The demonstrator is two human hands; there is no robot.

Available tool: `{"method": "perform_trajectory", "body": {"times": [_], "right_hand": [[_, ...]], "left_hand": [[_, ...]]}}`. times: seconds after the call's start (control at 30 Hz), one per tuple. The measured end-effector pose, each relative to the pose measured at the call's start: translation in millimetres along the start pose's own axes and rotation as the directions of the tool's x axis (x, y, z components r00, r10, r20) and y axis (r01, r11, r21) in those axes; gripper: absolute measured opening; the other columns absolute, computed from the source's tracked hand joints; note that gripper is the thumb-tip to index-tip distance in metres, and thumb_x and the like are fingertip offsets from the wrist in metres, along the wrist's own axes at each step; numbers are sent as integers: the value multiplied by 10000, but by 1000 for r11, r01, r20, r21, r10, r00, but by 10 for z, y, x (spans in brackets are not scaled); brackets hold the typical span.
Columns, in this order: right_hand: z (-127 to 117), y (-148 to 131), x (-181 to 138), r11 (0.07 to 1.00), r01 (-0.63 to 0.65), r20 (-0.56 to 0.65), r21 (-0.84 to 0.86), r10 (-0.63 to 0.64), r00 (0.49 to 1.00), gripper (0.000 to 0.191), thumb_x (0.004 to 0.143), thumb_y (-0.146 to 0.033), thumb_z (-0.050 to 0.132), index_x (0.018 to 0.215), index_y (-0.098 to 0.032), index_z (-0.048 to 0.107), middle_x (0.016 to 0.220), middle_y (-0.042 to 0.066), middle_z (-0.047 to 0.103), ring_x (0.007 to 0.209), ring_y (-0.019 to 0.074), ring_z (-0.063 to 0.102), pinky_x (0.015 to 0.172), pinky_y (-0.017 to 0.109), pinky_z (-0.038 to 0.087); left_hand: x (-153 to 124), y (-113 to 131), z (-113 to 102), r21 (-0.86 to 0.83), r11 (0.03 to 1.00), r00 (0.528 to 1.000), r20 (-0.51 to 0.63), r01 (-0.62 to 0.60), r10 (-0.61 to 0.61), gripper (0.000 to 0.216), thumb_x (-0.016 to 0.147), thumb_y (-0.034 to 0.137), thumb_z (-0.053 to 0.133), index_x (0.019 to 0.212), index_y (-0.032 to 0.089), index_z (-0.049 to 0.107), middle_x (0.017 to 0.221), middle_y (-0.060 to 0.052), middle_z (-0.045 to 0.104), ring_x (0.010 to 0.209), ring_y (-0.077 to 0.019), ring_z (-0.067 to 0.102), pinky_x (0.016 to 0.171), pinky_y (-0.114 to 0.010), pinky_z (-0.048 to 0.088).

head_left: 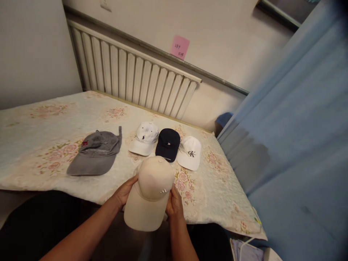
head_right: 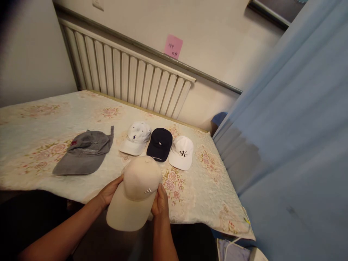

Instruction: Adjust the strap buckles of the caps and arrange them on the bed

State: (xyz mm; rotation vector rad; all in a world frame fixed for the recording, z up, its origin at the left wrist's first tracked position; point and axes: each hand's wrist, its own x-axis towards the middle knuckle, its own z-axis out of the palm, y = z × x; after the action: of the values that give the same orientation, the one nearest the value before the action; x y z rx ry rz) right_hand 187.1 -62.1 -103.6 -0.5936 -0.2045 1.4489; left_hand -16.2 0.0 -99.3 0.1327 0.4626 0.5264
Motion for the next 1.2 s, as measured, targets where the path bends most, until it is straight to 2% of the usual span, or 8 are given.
{"method": "perform_trajectory", "body": {"times": [0.47, 0.77, 1.2], "right_hand": [[-40, 13, 38, 998, 20, -17, -58, -21, 1000, 287, 793, -269, 670, 1053, -148, 650, 968, 56, 749, 910, 158, 687, 953, 344, 478], [23, -1, -11, 999, 10, -35, -45, -12, 999, 283, 756, -283, 700, 1008, -161, 661, 948, 47, 751, 891, 166, 691, 945, 359, 489], [26, -2, -6, 996, 19, -38, -92, -22, 999, 303, 765, -301, 697, 1027, -158, 653, 965, 56, 748, 903, 174, 690, 899, 348, 519]], "left_hand": [[3, -6, 24, -5, 1000, 1000, 20, -7, 8, 619, 803, 415, 600, 1296, 51, 515, 951, -198, 731, 1019, -369, 643, 932, -510, 445], [-10, -7, 49, -13, 1000, 1000, 3, -10, 10, 612, 801, 405, 605, 1295, 55, 517, 929, -188, 736, 986, -364, 658, 917, -502, 463], [9, 2, -37, -15, 1000, 1000, 20, -1, 1, 644, 775, 413, 631, 1302, 63, 514, 967, -195, 730, 999, -380, 650, 920, -522, 462]]}}
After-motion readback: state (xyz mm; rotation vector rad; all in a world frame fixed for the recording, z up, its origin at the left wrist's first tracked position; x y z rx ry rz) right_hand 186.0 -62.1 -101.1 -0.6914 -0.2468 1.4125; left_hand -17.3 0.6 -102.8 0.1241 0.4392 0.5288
